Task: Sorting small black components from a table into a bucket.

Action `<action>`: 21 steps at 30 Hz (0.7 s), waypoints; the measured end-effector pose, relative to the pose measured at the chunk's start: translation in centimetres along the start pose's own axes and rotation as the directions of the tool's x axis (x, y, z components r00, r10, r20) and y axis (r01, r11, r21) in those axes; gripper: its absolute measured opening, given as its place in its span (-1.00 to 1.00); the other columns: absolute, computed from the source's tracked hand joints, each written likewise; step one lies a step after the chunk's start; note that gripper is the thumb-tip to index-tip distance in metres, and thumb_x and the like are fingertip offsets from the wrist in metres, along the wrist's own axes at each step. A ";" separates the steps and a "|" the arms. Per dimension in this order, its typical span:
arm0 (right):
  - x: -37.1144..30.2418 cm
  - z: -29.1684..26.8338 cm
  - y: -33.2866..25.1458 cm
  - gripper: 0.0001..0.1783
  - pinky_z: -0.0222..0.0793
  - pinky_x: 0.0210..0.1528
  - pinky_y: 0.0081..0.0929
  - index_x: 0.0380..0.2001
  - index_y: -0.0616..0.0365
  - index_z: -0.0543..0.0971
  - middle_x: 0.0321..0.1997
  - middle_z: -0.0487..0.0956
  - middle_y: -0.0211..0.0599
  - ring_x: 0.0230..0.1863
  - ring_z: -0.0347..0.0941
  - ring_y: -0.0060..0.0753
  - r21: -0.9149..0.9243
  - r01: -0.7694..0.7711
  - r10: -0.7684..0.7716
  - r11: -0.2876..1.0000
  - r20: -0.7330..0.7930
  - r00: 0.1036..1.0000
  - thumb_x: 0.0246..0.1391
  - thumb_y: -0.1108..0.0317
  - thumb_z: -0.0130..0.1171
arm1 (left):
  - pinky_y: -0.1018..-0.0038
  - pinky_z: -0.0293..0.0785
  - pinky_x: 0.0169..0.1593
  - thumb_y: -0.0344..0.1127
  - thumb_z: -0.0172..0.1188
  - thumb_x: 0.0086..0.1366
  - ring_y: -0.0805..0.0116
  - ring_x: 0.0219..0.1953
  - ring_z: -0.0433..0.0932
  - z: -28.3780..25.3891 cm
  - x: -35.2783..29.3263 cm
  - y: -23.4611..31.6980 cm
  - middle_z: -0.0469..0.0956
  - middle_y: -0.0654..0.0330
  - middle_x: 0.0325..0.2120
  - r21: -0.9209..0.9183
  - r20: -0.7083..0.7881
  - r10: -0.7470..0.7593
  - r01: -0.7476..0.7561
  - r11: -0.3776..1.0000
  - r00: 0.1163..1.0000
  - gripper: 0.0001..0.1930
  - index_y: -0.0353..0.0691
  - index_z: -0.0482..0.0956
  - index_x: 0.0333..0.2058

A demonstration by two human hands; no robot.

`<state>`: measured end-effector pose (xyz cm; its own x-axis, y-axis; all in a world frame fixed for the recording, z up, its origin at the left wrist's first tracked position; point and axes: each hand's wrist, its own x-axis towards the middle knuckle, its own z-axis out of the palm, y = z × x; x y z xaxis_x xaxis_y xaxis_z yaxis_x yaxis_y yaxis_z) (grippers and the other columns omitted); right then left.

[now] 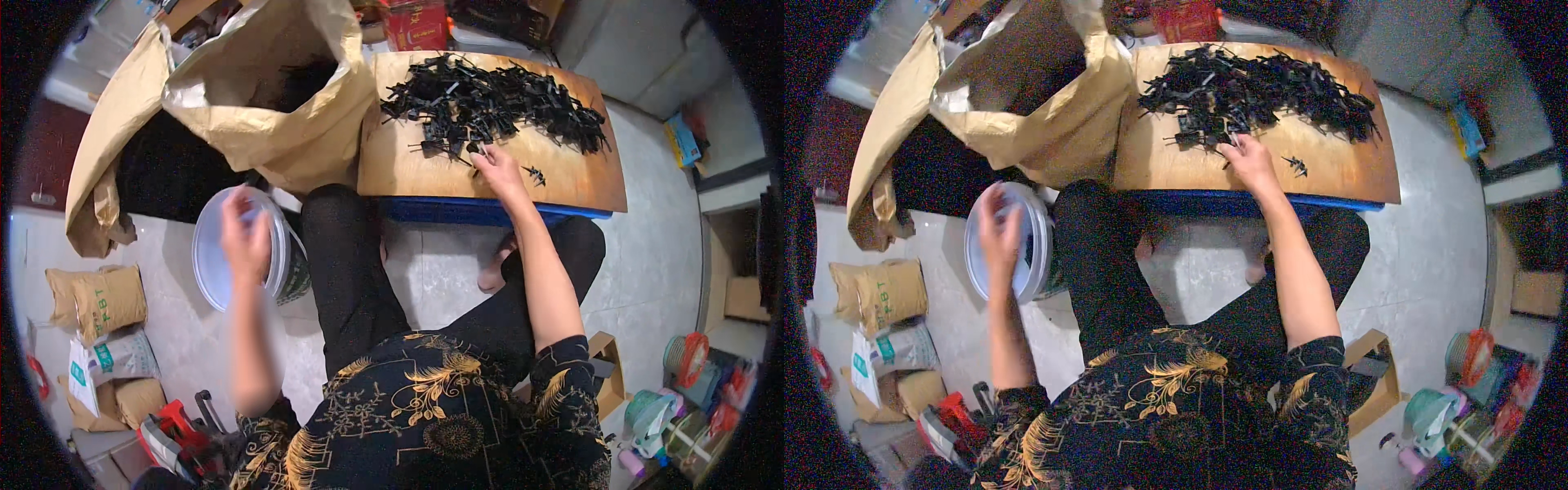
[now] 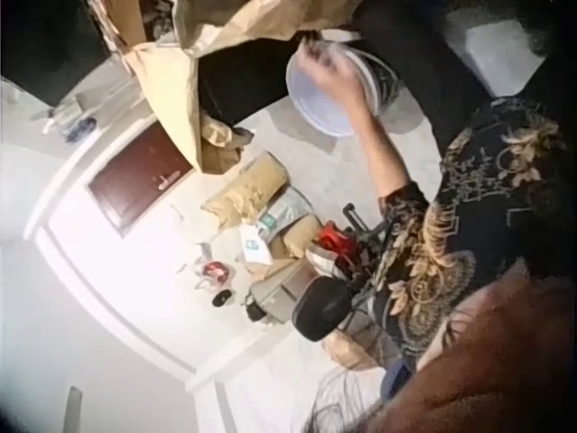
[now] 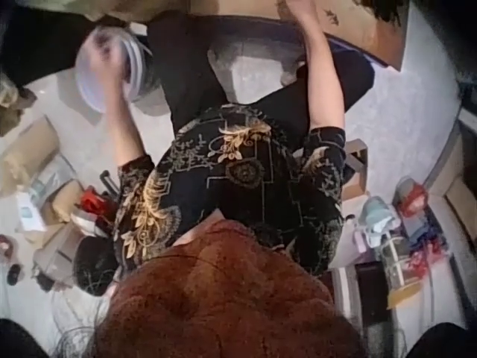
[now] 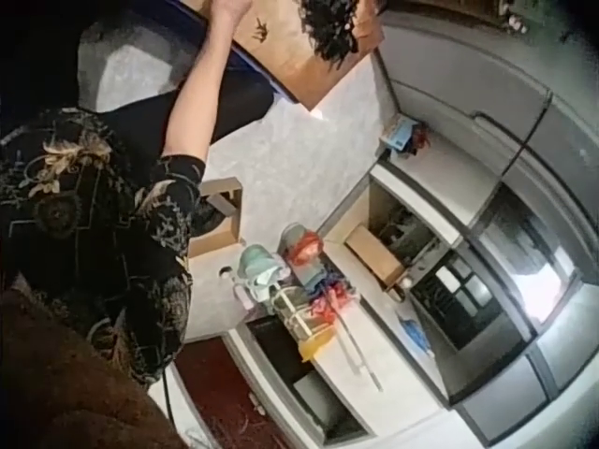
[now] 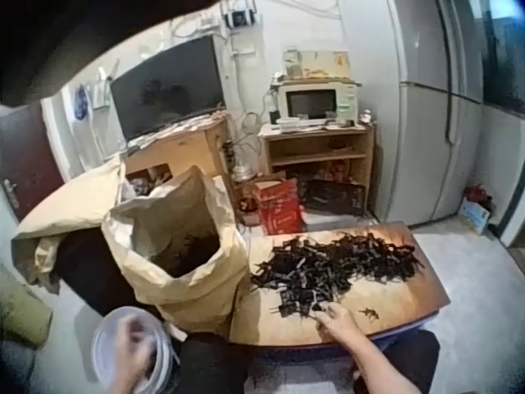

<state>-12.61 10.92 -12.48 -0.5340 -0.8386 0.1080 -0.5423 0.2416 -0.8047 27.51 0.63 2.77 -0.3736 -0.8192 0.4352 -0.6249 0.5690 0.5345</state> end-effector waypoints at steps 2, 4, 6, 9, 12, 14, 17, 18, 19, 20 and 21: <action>-1.1 0.0 -4.3 -0.68 0.21 -0.63 -0.65 -0.23 0.15 0.46 -0.63 0.44 -0.52 -0.67 0.30 -0.65 0.494 -0.224 0.139 0.840 0.204 0.969 0.03 0.15 0.12 | 0.40 0.43 -0.21 -0.44 0.16 0.03 0.26 -0.30 0.50 3.0 -0.2 6.2 0.42 0.00 -0.19 -0.311 0.282 -0.071 0.161 0.937 0.957 -0.43 -0.25 0.22 0.07; -2.2 -1.0 -7.3 -0.74 0.09 -0.69 -0.71 -0.26 0.08 0.47 -0.65 0.37 -0.60 -0.71 0.20 -0.72 0.554 -0.363 0.139 0.749 0.403 0.904 0.06 0.16 0.11 | 0.42 0.43 -0.20 -0.43 0.22 -0.02 0.26 -0.32 0.50 7.2 -0.4 9.1 0.33 -0.01 -0.07 -0.441 0.432 0.130 0.084 0.893 0.893 -0.27 -0.25 0.08 0.14; -3.3 -1.2 -9.9 -0.83 -0.16 -0.78 -0.81 -0.32 -0.01 0.47 -0.70 0.24 -0.71 -0.77 0.03 -0.86 0.585 -0.507 0.115 0.633 0.577 0.809 0.08 0.18 0.09 | 0.48 0.46 -0.26 -0.45 0.27 -0.02 0.33 -0.29 0.49 11.7 -0.6 10.4 0.29 -0.05 -0.02 -0.465 0.561 0.177 0.130 0.876 0.809 -0.10 -0.15 -0.12 0.22; -4.1 -0.8 -10.1 -0.79 -0.10 -0.74 -0.82 -0.25 0.01 0.47 -0.60 0.37 -0.70 -0.73 0.08 -0.88 0.578 -0.446 0.043 0.683 0.578 0.815 0.08 0.17 0.09 | 0.49 0.45 -0.23 -0.44 0.25 0.03 0.40 -0.34 0.49 14.7 0.0 12.1 0.37 -0.04 -0.11 -0.523 0.675 0.081 0.397 0.755 0.734 -0.18 -0.18 -0.07 0.21; -4.3 -1.4 -10.8 -0.73 -0.09 -0.73 -0.83 -0.22 0.03 0.46 -0.56 0.41 -0.69 -0.71 0.10 -0.89 0.608 -0.439 -0.017 0.661 0.597 0.802 0.08 0.13 0.08 | 0.51 0.44 -0.22 -0.45 0.20 0.08 0.46 -0.35 0.48 15.9 -0.2 11.4 0.42 0.04 -0.19 -0.568 0.658 0.106 0.399 0.720 0.746 -0.31 -0.23 0.05 0.16; -4.5 -1.5 -11.0 -0.72 -0.09 -0.73 -0.83 -0.23 0.03 0.46 -0.56 0.41 -0.69 -0.72 0.10 -0.88 0.583 -0.445 -0.010 0.680 0.613 0.790 0.08 0.11 0.08 | 0.53 0.44 -0.22 -0.45 0.19 0.09 0.48 -0.35 0.47 16.6 -0.5 10.9 0.44 0.08 -0.22 -0.625 0.624 0.124 0.397 0.672 0.771 -0.35 -0.24 0.09 0.14; -4.7 -0.9 -10.5 -0.72 -0.09 -0.73 -0.83 -0.25 0.03 0.46 -0.56 0.40 -0.67 -0.72 0.11 -0.88 0.623 -0.456 -0.014 0.636 0.600 0.800 0.08 0.09 0.08 | 0.55 0.42 -0.25 -0.46 0.17 0.11 0.51 -0.36 0.45 17.0 -0.9 10.8 0.45 0.13 -0.27 -0.649 0.591 0.118 0.383 0.657 0.798 -0.39 -0.26 0.12 0.12; -4.7 -0.6 -10.3 -0.73 -0.10 -0.74 -0.83 -0.25 0.02 0.45 -0.57 0.40 -0.67 -0.72 0.11 -0.87 0.596 -0.493 0.042 0.634 0.610 0.791 0.07 0.10 0.09 | 0.56 0.42 -0.26 -0.46 0.16 0.11 0.51 -0.37 0.45 16.9 -1.0 10.8 0.44 0.14 -0.27 -0.617 0.592 0.095 0.374 0.692 0.800 -0.39 -0.26 0.11 0.13; -4.7 -0.3 -10.2 -0.73 -0.10 -0.74 -0.83 -0.25 0.00 0.44 -0.57 0.40 -0.66 -0.73 0.11 -0.87 0.568 -0.530 0.099 0.630 0.619 0.779 0.07 0.11 0.10 | 0.56 0.42 -0.26 -0.46 0.16 0.11 0.51 -0.37 0.45 17.0 -1.1 10.7 0.44 0.14 -0.27 -0.617 0.593 0.093 0.377 0.691 0.799 -0.39 -0.26 0.11 0.13; -4.8 0.0 -10.3 -0.73 -0.10 -0.74 -0.83 -0.25 0.00 0.44 -0.57 0.40 -0.66 -0.73 0.11 -0.87 0.564 -0.533 0.100 0.630 0.622 0.776 0.07 0.11 0.10 | 0.56 0.42 -0.29 -0.46 0.15 0.11 0.51 -0.40 0.45 17.1 -1.1 10.6 0.45 0.15 -0.30 -0.620 0.561 0.094 0.342 0.706 0.823 -0.39 -0.26 0.10 0.13; -4.9 0.3 -10.5 -0.74 -0.11 -0.75 -0.83 -0.23 -0.01 0.43 -0.57 0.39 -0.66 -0.73 0.11 -0.87 0.607 -0.512 0.117 0.608 0.569 0.814 0.07 0.12 0.10 | 0.56 0.42 -0.31 -0.47 0.14 0.11 0.51 -0.43 0.44 17.1 -1.1 10.6 0.45 0.15 -0.33 -0.622 0.527 0.096 0.306 0.721 0.844 -0.39 -0.27 0.10 0.13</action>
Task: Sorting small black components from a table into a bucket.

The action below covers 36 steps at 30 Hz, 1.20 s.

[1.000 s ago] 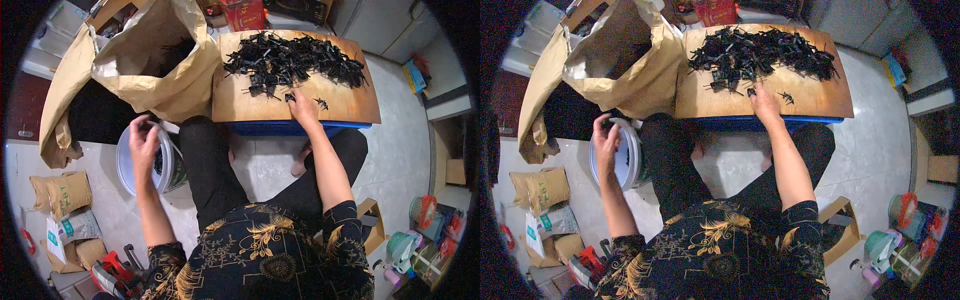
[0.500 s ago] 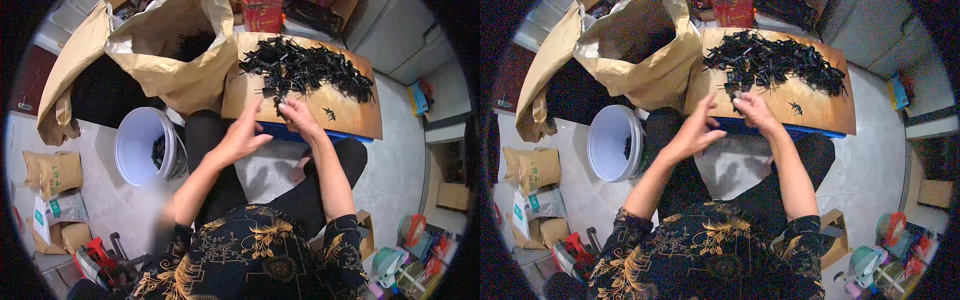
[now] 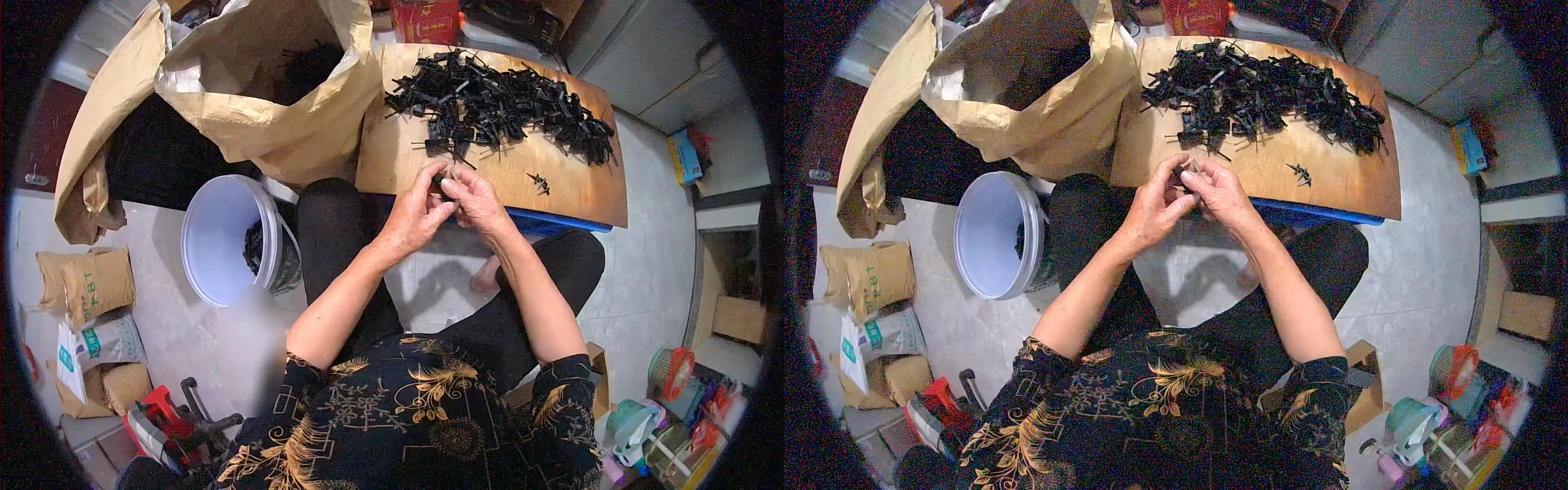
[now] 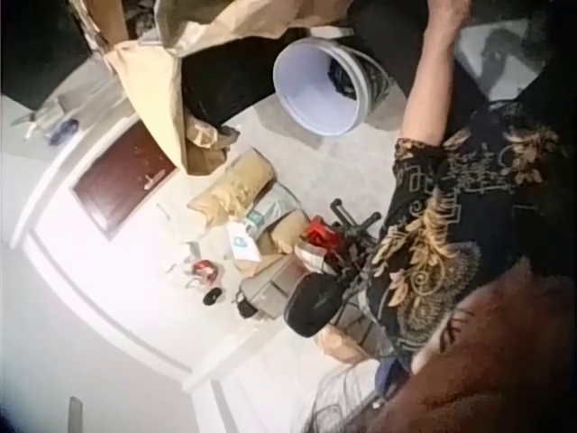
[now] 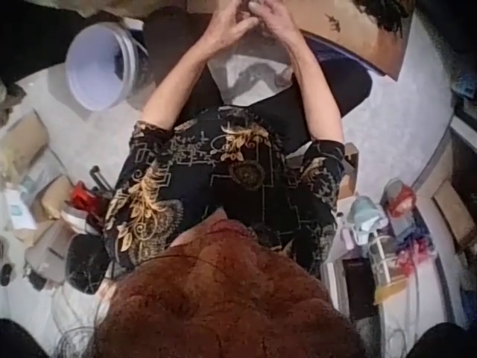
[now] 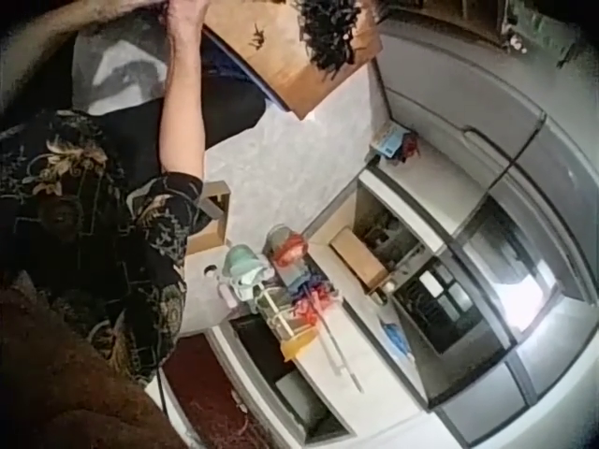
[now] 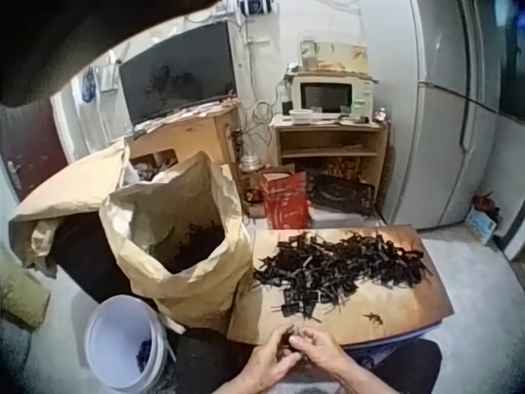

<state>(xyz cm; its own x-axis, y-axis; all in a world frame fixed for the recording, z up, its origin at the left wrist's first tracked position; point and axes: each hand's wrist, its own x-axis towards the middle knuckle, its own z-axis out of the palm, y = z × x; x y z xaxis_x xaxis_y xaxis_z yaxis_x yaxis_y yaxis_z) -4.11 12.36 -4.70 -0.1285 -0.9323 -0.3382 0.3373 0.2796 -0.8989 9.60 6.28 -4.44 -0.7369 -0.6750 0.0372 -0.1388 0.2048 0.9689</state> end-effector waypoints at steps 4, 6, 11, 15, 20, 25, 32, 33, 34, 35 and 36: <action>0.4 0.9 -0.2 -0.74 -0.11 -0.77 -0.83 -0.20 -0.06 0.41 -0.59 0.38 -0.67 -0.74 0.13 -0.87 0.062 0.014 -0.011 0.998 -0.050 0.999 0.06 0.16 0.13 | 0.55 0.44 -0.33 -0.46 0.13 0.10 0.48 -0.45 0.47 -0.3 -0.4 1.1 0.47 0.10 -0.35 0.060 -0.038 -0.008 0.010 0.998 0.999 -0.38 -0.27 0.09 0.14; 0.6 1.2 -0.4 -0.74 -0.11 -0.77 -0.83 -0.20 -0.05 0.41 -0.59 0.37 -0.68 -0.74 0.13 -0.87 0.111 -0.016 0.018 0.994 -0.013 1.000 0.05 0.17 0.14 | 0.44 0.43 -0.40 -0.44 0.15 0.07 0.33 -0.55 0.45 -0.6 -0.6 1.0 0.46 0.10 -0.27 0.142 -0.087 0.054 -0.041 0.989 0.995 -0.38 -0.22 0.09 0.10; 0.9 1.8 -1.3 -0.73 -0.12 -0.77 -0.83 -0.20 -0.05 0.40 -0.60 0.36 -0.69 -0.74 0.12 -0.87 0.189 -0.097 0.077 0.977 0.111 0.991 0.05 0.18 0.15 | 0.39 0.45 -0.37 -0.40 0.16 0.08 0.27 -0.50 0.50 -1.1 -0.9 0.5 0.48 0.04 -0.32 0.205 -0.176 0.176 -0.139 0.969 0.969 -0.41 -0.20 0.13 0.08; 0.7 2.2 -1.6 -0.77 -0.11 -0.77 -0.78 -0.20 0.00 0.40 -0.66 0.28 -0.65 -0.75 0.05 -0.82 0.224 -0.124 0.103 0.967 0.106 0.989 0.11 0.18 0.06 | 0.43 0.44 -0.40 -0.39 0.16 0.08 0.33 -0.52 0.50 -2.0 -1.1 0.2 0.48 0.03 -0.41 0.306 -0.226 0.261 -0.186 0.934 0.939 -0.47 -0.18 0.21 0.05; -0.4 3.1 -3.4 -0.69 -0.15 -0.75 -0.74 -0.18 0.07 0.38 -0.71 0.19 -0.58 -0.77 -0.03 -0.73 -0.027 -0.049 0.049 0.998 -0.014 0.999 0.22 0.08 -0.16 | 0.39 0.44 -0.38 -0.43 0.09 0.10 0.24 -0.51 0.50 -2.7 -1.5 0.4 0.47 0.03 -0.53 0.012 -0.190 -0.019 0.022 1.000 0.982 -0.56 -0.25 0.25 -0.01; -0.8 5.5 -3.8 -0.75 -0.07 -0.67 -0.76 -0.22 0.07 0.39 -0.63 0.21 -0.62 -0.67 0.05 -0.77 -0.492 0.074 -0.053 0.867 0.055 0.997 0.21 0.15 -0.15 | 0.49 0.42 -0.45 -0.42 0.05 0.15 0.45 -0.54 0.48 -3.0 -1.8 -0.7 0.47 0.16 -0.57 -0.428 -0.231 -0.119 0.009 0.904 0.966 -0.67 -0.27 0.32 -0.08; -0.8 4.7 -4.5 -0.72 0.07 -0.50 -0.72 -0.19 0.15 0.40 -0.50 0.29 -0.58 -0.50 0.15 -0.71 -0.768 0.043 -0.074 0.639 -0.005 0.997 0.21 0.17 -0.12 | 0.41 0.41 -0.46 -0.52 0.00 0.08 0.42 -0.57 0.45 -1.0 -0.8 -1.7 0.45 0.09 -0.54 -0.152 -0.516 0.174 -0.289 0.945 0.839 -0.74 -0.22 0.33 -0.20; -1.1 4.4 -4.8 -0.72 0.06 -0.49 -0.72 -0.18 0.13 0.41 -0.50 0.29 -0.57 -0.49 0.15 -0.71 -0.739 -0.022 -0.001 0.674 -0.031 1.000 0.20 0.17 -0.11 | 0.41 0.42 -0.47 -0.52 0.00 0.08 0.40 -0.59 0.45 -1.2 -1.1 -1.4 0.44 0.09 -0.56 -0.291 -0.419 0.051 -0.188 0.938 0.906 -0.74 -0.22 0.30 -0.21; -1.3 4.3 -5.3 -0.72 0.05 -0.48 -0.73 -0.17 0.11 0.41 -0.50 0.29 -0.56 -0.49 0.14 -0.71 -0.710 -0.088 0.067 0.699 -0.058 0.996 0.20 0.16 -0.11 | 0.40 0.42 -0.48 -0.53 0.01 0.07 0.39 -0.61 0.45 -1.8 -1.3 -0.4 0.43 0.10 -0.58 -0.418 -0.302 -0.055 -0.081 0.905 0.952 -0.75 -0.21 0.28 -0.22; -1.4 4.5 -6.2 -0.71 0.05 -0.47 -0.73 -0.16 0.11 0.41 -0.51 0.29 -0.56 -0.48 0.14 -0.71 -0.697 -0.138 0.139 0.703 -0.055 0.989 0.20 0.14 -0.09 | 0.40 0.42 -0.49 -0.53 0.01 0.07 0.39 -0.62 0.45 -2.1 -1.3 0.0 0.42 0.10 -0.60 -0.503 -0.230 -0.114 -0.018 0.864 0.966 -0.74 -0.21 0.25 -0.22; -1.4 4.9 -6.6 -0.70 0.04 -0.47 -0.74 -0.15 0.10 0.41 -0.51 0.29 -0.55 -0.48 0.14 -0.71 -0.685 -0.189 0.214 0.703 -0.050 0.976 0.19 0.13 -0.08 | 0.39 0.42 -0.50 -0.53 0.02 0.07 0.39 -0.63 0.44 -2.2 -1.3 0.1 0.41 0.11 -0.62 -0.581 -0.154 -0.168 0.048 0.812 0.974 -0.72 -0.21 0.22 -0.22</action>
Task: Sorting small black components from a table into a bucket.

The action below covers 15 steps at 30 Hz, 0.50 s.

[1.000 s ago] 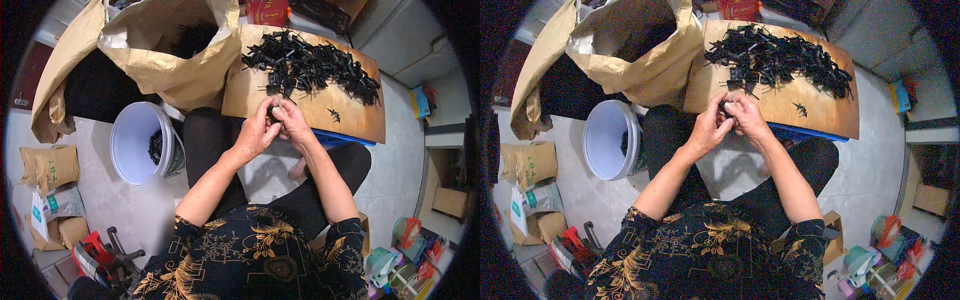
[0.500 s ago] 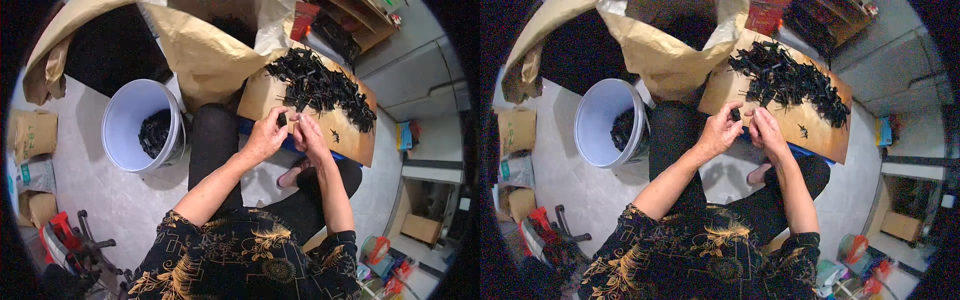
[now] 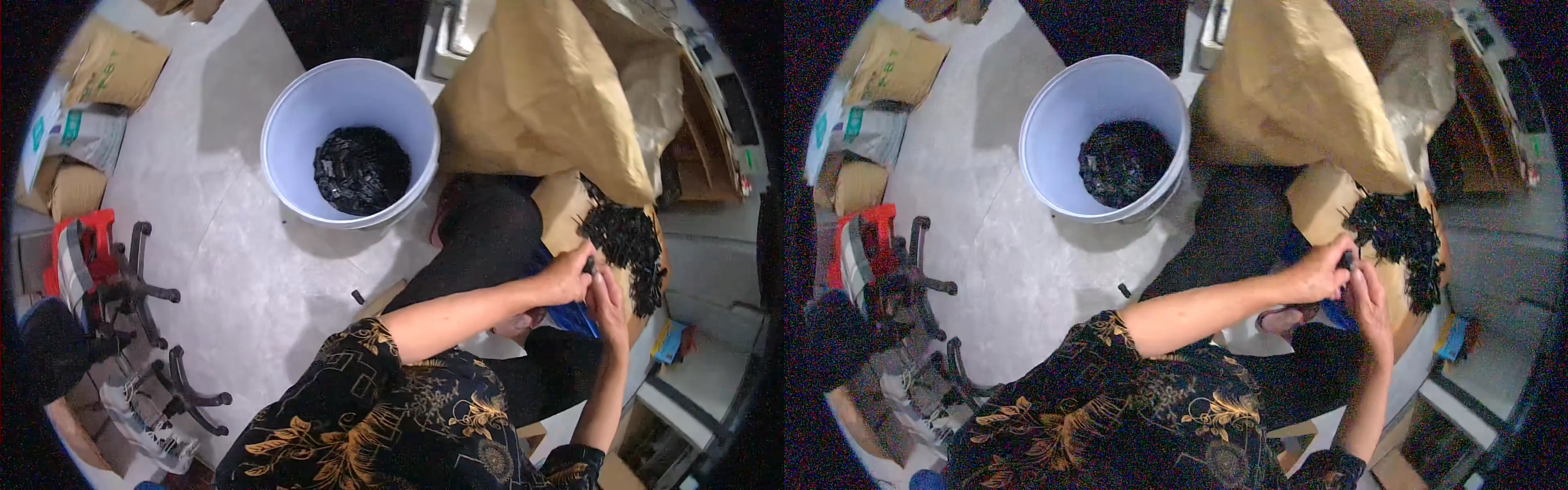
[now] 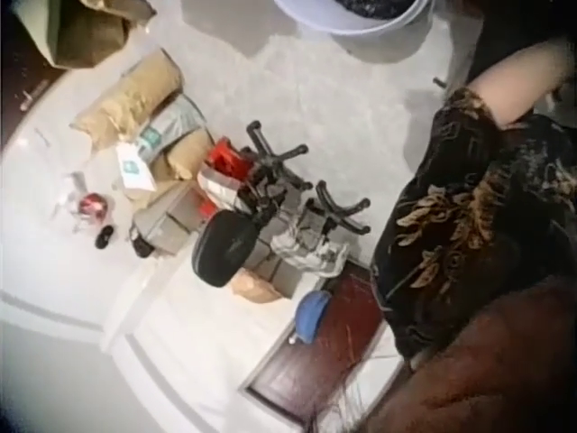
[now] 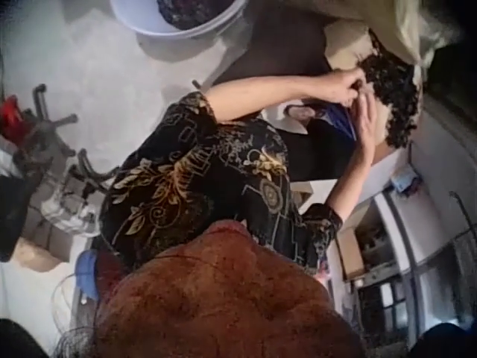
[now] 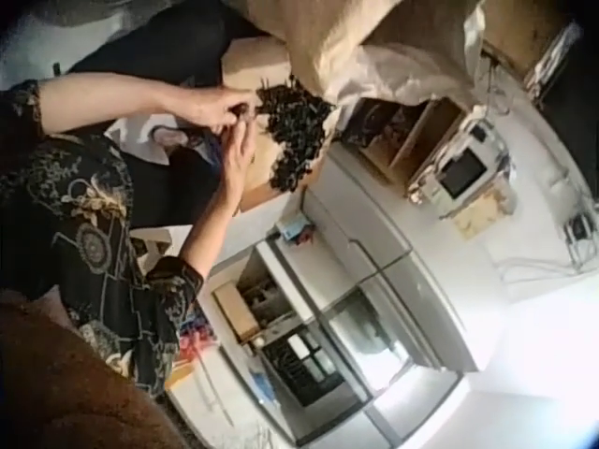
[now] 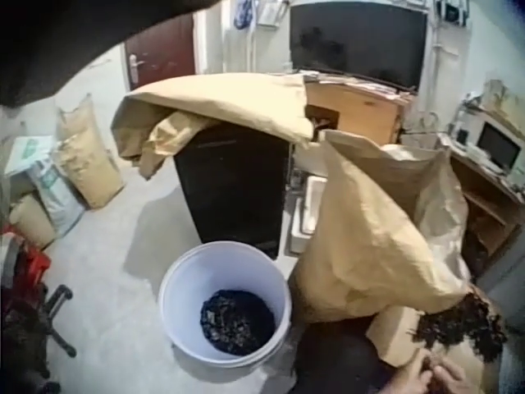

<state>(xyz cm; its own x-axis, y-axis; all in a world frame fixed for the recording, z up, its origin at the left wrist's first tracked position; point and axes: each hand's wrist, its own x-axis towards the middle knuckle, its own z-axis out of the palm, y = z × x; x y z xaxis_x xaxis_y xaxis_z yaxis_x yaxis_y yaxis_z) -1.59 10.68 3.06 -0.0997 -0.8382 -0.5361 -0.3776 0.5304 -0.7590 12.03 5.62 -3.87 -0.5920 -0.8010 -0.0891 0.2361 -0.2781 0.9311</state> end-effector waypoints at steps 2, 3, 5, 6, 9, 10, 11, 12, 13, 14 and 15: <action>-0.3 1.0 -0.1 -0.67 0.03 -0.48 -0.74 -0.16 0.11 0.40 -0.51 0.28 -0.58 -0.49 0.13 -0.71 0.015 -0.068 0.070 0.998 -0.141 0.988 0.18 0.10 -0.07 | 0.13 0.39 -0.26 -0.48 0.02 0.04 -0.17 -0.29 0.47 -0.2 -0.2 0.5 0.49 -0.18 -0.42 0.143 0.033 -0.050 0.045 0.989 0.998 -0.64 -0.24 0.20 -0.15; -0.6 1.7 -1.4 -0.66 0.05 -0.46 -0.73 -0.16 0.12 0.40 -0.50 0.28 -0.57 -0.47 0.14 -0.70 -0.075 -0.052 0.040 0.996 -0.156 0.987 0.17 0.09 -0.06 | 0.15 0.38 -0.31 -0.50 0.03 0.04 -0.12 -0.34 0.48 0.0 -0.3 -0.2 0.46 -0.15 -0.47 0.141 -0.026 0.015 -0.012 0.990 1.000 -0.66 -0.24 0.20 -0.17; -1.2 3.1 -3.4 -0.63 0.11 -0.37 -0.69 -0.15 0.12 0.40 -0.41 0.30 -0.54 -0.40 0.16 -0.66 -0.237 -0.097 0.023 0.967 -0.296 0.955 0.15 0.06 -0.04 | 0.15 0.36 -0.32 -0.53 0.06 0.03 -0.16 -0.34 0.47 0.4 -0.4 -0.7 0.45 -0.15 -0.49 0.158 -0.096 0.070 -0.055 0.986 0.993 -0.66 -0.25 0.20 -0.19; -1.2 2.9 -3.6 -0.63 0.11 -0.37 -0.69 -0.15 0.12 0.40 -0.41 0.30 -0.54 -0.40 0.16 -0.66 -0.242 -0.098 0.025 0.965 -0.290 0.957 0.15 0.06 -0.04 | 0.14 0.35 -0.30 -0.52 0.06 0.03 -0.17 -0.34 0.46 0.6 -0.4 -0.6 0.45 -0.16 -0.48 0.114 -0.100 0.067 -0.056 0.992 0.993 -0.64 -0.26 0.19 -0.18; -1.3 3.3 -2.5 -0.72 0.00 -0.50 -0.71 -0.28 0.11 0.39 -0.52 0.22 -0.61 -0.49 0.07 -0.72 -0.214 -0.066 -0.019 0.975 -0.371 0.929 0.17 0.11 -0.08 | 0.14 0.36 -0.28 -0.50 0.04 0.04 -0.18 -0.31 0.46 1.2 -0.1 -1.2 0.45 -0.17 -0.47 0.131 -0.080 0.046 -0.035 0.991 0.996 -0.61 -0.30 0.16 -0.14; -1.5 2.9 -2.7 -0.72 0.00 -0.50 -0.71 -0.28 0.11 0.39 -0.52 0.22 -0.61 -0.49 0.07 -0.72 -0.219 -0.069 -0.017 0.973 -0.370 0.929 0.17 0.11 -0.08 | 0.13 0.36 -0.29 -0.51 0.04 0.04 -0.19 -0.32 0.46 1.8 -0.1 -1.5 0.45 -0.18 -0.46 0.121 -0.116 0.061 -0.047 0.992 0.991 -0.61 -0.32 0.16 -0.13; -1.6 2.6 -3.9 -0.73 -0.03 -0.52 -0.72 -0.31 0.10 0.38 -0.54 0.21 -0.62 -0.51 0.06 -0.74 -0.163 -0.112 0.069 0.980 -0.247 0.967 0.18 0.12 -0.09 | 0.12 0.37 -0.29 -0.51 0.04 0.04 -0.19 -0.32 0.46 1.9 -0.1 -1.6 0.45 -0.19 -0.46 0.118 -0.102 0.051 -0.039 0.992 0.993 -0.61 -0.31 0.16 -0.14; -1.6 2.6 -4.5 -0.74 -0.05 -0.55 -0.73 -0.34 0.09 0.38 -0.56 0.19 -0.64 -0.52 0.05 -0.76 -0.113 -0.164 0.151 0.980 -0.116 0.982 0.19 0.13 -0.11 | 0.12 0.37 -0.30 -0.51 0.04 0.04 -0.19 -0.33 0.46 1.9 -0.1 -1.7 0.45 -0.19 -0.46 0.114 -0.088 0.042 -0.032 0.993 0.995 -0.61 -0.31 0.15 -0.14; -1.4 1.9 -3.7 -0.75 -0.05 -0.53 -0.75 -0.35 0.07 0.38 -0.55 0.21 -0.65 -0.51 0.07 -0.78 -0.111 -0.192 0.183 0.975 -0.084 0.979 0.21 0.13 -0.12 | 0.11 0.37 -0.35 -0.50 0.02 0.05 -0.20 -0.36 0.47 2.0 -0.1 -1.7 0.45 -0.18 -0.49 0.088 -0.091 0.045 -0.036 0.995 0.995 -0.62 -0.30 0.13 -0.14; -1.3 1.4 -3.5 -0.75 -0.05 -0.53 -0.75 -0.35 0.07 0.38 -0.55 0.21 -0.65 -0.51 0.07 -0.78 -0.117 -0.196 0.187 0.974 -0.080 0.979 0.21 0.13 -0.12 | 0.11 0.37 -0.35 -0.50 0.02 0.05 -0.20 -0.36 0.47 2.2 -0.1 -1.8 0.45 -0.18 -0.49 0.083 -0.097 0.042 -0.034 0.996 0.994 -0.62 -0.30 0.13 -0.14; -1.2 1.1 -3.3 -0.75 0.00 -0.51 -0.76 -0.32 0.08 0.38 -0.53 0.25 -0.64 -0.49 0.11 -0.78 -0.127 -0.158 0.156 0.979 -0.026 0.987 0.21 0.14 -0.13 | 0.11 0.37 -0.38 -0.51 0.00 0.05 -0.21 -0.39 0.47 2.5 0.0 -1.9 0.45 -0.17 -0.52 0.080 -0.103 0.037 -0.029 0.996 0.994 -0.62 -0.30 0.11 -0.14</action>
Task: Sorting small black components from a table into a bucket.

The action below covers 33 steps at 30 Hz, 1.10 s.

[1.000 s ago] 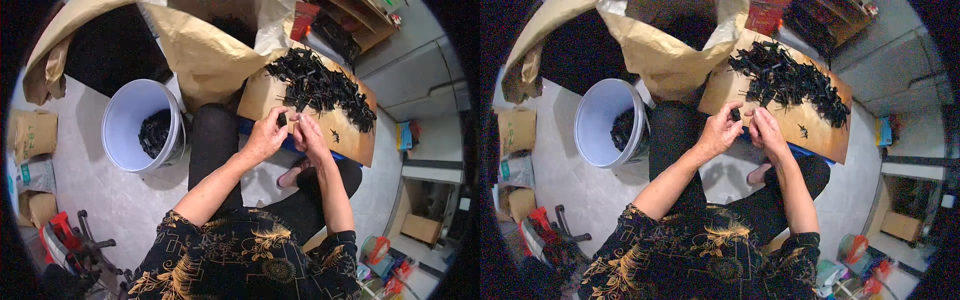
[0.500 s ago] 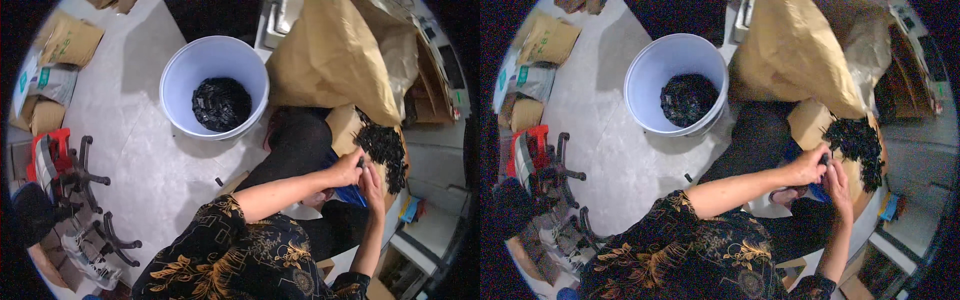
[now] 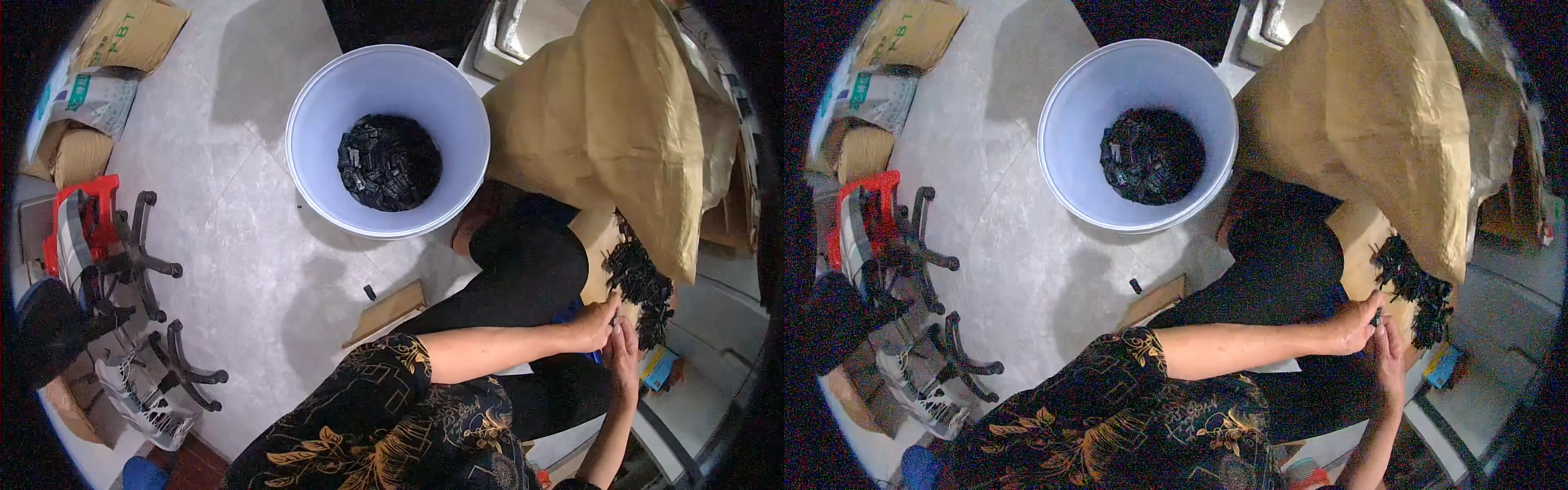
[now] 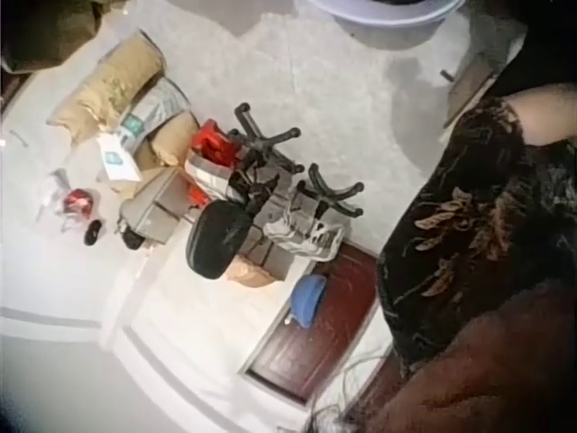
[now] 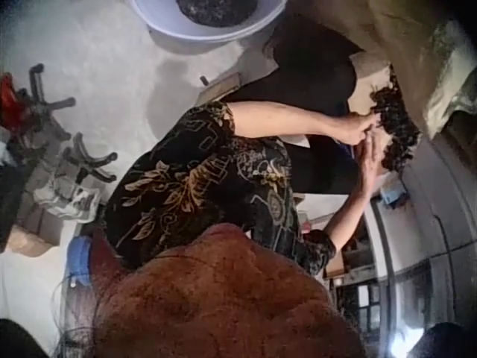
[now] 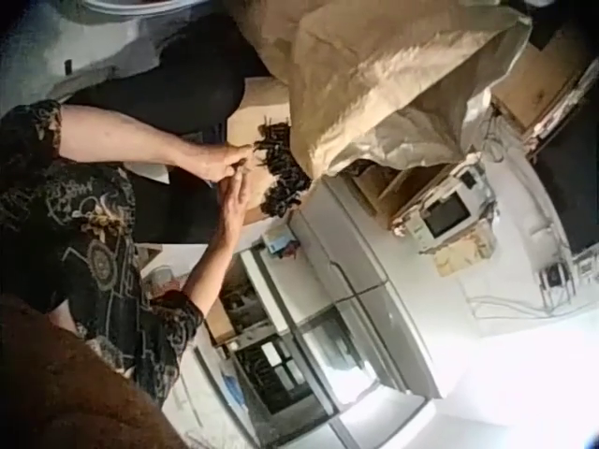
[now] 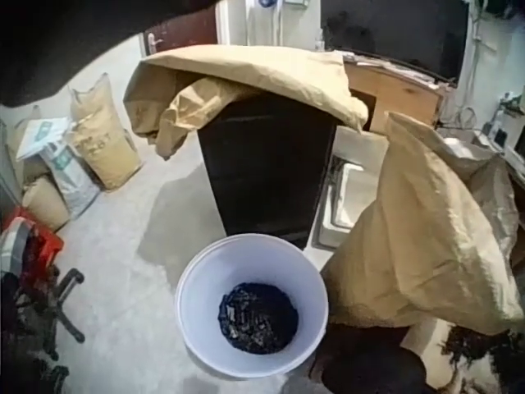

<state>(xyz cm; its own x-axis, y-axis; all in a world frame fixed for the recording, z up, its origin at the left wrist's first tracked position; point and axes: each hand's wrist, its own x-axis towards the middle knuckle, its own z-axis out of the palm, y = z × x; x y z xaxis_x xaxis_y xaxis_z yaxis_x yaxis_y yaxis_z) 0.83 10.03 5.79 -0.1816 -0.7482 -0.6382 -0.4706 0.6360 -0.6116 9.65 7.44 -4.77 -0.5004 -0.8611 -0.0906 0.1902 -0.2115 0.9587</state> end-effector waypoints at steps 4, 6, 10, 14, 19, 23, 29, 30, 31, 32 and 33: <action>0.9 0.1 1.1 -0.73 0.13 -0.40 -0.75 -0.22 0.11 0.40 -0.43 0.37 -0.60 -0.41 0.21 -0.75 -0.018 0.038 -0.038 0.999 -0.008 0.999 0.23 0.16 -0.15 | 0.20 0.38 -0.47 -0.57 -0.11 0.07 -0.05 -0.53 0.49 2.0 0.4 -1.7 0.45 -0.05 -0.63 -0.052 -0.090 0.077 -0.081 0.995 0.993 -0.72 -0.27 0.06 -0.24; 1.5 0.1 1.8 -0.72 0.16 -0.36 -0.74 -0.18 0.12 0.40 -0.39 0.39 -0.58 -0.38 0.23 -0.73 -0.011 0.066 -0.066 0.998 0.019 0.998 0.24 0.16 -0.16 | 0.28 0.39 -0.50 -0.61 -0.20 0.08 0.14 -0.58 0.48 3.7 1.0 -3.1 0.45 0.03 -0.65 -0.093 -0.164 0.107 -0.123 0.988 0.981 -0.80 -0.25 0.05 -0.34; 2.0 0.7 1.5 -0.70 0.19 -0.30 -0.73 -0.14 0.12 0.39 -0.34 0.40 -0.57 -0.33 0.25 -0.72 0.023 0.097 -0.097 0.995 0.008 0.995 0.24 0.16 -0.16 | 0.29 0.38 -0.52 -0.60 -0.19 0.09 0.13 -0.61 0.47 4.2 1.5 -3.9 0.43 0.02 -0.68 -0.077 -0.188 0.088 -0.104 0.992 0.978 -0.82 -0.27 0.07 -0.34; 2.0 0.7 2.3 -0.71 0.19 -0.29 -0.72 -0.14 0.12 0.39 -0.33 0.38 -0.56 -0.31 0.25 -0.72 0.085 0.138 -0.137 0.987 -0.020 0.990 0.23 0.16 -0.15 | 0.25 0.39 -0.29 -0.51 -0.12 0.13 -0.01 -0.32 0.46 3.3 1.1 -2.3 0.40 -0.15 -0.36 -0.073 -0.122 -0.008 -0.001 0.997 0.993 -0.67 -0.36 0.09 -0.10; 0.3 1.0 2.1 -0.58 0.28 -0.10 -0.62 0.02 0.16 0.33 -0.07 0.42 -0.36 -0.11 0.36 -0.54 0.424 0.120 -0.033 0.898 -0.206 0.978 0.21 0.12 -0.11 | 0.19 0.35 -0.19 -0.49 -0.04 0.09 -0.16 -0.26 0.40 -0.2 -0.2 1.7 0.37 -0.17 -0.40 -0.024 -0.171 0.110 -0.116 0.993 0.979 -0.76 -0.29 0.19 -0.23; 0.8 0.1 5.5 -0.46 0.35 -0.09 -0.51 0.13 0.03 0.24 0.01 0.40 -0.36 -0.03 0.38 -0.46 0.555 0.094 0.024 0.826 -0.202 0.979 0.15 0.01 -0.05 | 0.43 0.37 -0.57 -0.48 0.00 0.14 0.37 -0.59 0.43 0.9 1.1 0.8 0.35 0.12 -0.52 -0.491 -0.157 -0.092 0.003 0.871 0.983 -0.80 -0.18 0.23 -0.26; 1.2 -0.6 5.5 -0.72 0.30 -0.40 -0.72 -0.13 0.08 0.36 -0.30 0.44 -0.48 -0.37 0.37 -0.70 0.579 0.200 -0.087 0.790 -0.217 0.972 0.16 0.19 -0.01 | 0.59 0.24 -0.70 -0.53 -0.17 0.21 0.56 -0.72 0.27 3.7 2.0 -1.5 0.30 0.26 -0.63 -0.675 -0.140 -0.054 -0.056 0.736 0.989 -0.78 -0.10 0.26 -0.18; 1.1 -1.2 5.3 -0.77 0.26 -0.40 -0.73 -0.20 0.10 0.37 -0.34 0.41 -0.51 -0.37 0.33 -0.72 0.592 0.193 -0.128 0.783 -0.149 0.980 0.16 0.21 0.00 | 0.59 0.22 -0.71 -0.54 -0.20 0.22 0.57 -0.73 0.25 3.8 2.0 -1.6 0.29 0.27 -0.66 -0.671 -0.174 -0.052 -0.080 0.737 0.983 -0.74 -0.08 0.27 -0.14; 0.9 -1.5 5.2 -0.77 0.26 -0.40 -0.73 -0.20 0.10 0.37 -0.34 0.41 -0.51 -0.37 0.33 -0.72 0.590 0.189 -0.125 0.785 -0.148 0.981 0.16 0.21 0.00 | 0.59 0.22 -0.71 -0.54 -0.20 0.22 0.57 -0.73 0.25 3.9 1.9 -1.7 0.29 0.27 -0.66 -0.674 -0.175 -0.054 -0.080 0.734 0.983 -0.74 -0.08 0.27 -0.14; 0.5 -1.2 4.3 -0.81 0.18 -0.48 -0.75 -0.26 0.09 0.36 -0.43 0.37 -0.55 -0.48 0.25 -0.75 0.571 0.201 -0.112 0.796 -0.188 0.976 0.16 0.22 0.00 | 0.59 0.22 -0.73 -0.54 -0.22 0.22 0.56 -0.75 0.25 4.0 1.7 -1.7 0.29 0.26 -0.67 -0.713 -0.086 -0.140 0.037 0.700 0.986 -0.71 -0.07 0.27 -0.11; 0.4 -1.1 3.7 -0.84 0.10 -0.56 -0.77 -0.32 0.08 0.35 -0.52 0.33 -0.58 -0.60 0.17 -0.77 0.551 0.212 -0.099 0.807 -0.227 0.969 0.16 0.23 0.00 | 0.59 0.21 -0.74 -0.54 -0.24 0.22 0.56 -0.77 0.25 4.0 1.5 -1.6 0.29 0.26 -0.69 -0.740 0.008 -0.220 0.153 0.655 0.975 -0.68 -0.06 0.27 -0.07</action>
<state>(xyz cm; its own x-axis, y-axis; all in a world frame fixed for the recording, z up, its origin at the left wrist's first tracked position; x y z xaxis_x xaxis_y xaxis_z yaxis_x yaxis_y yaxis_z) -1.92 11.88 3.79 -0.3253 -0.8310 -0.4512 0.0578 0.4588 -0.8867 5.23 8.28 -5.34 -0.5363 -0.7900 -0.2972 0.6730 -0.6127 0.4143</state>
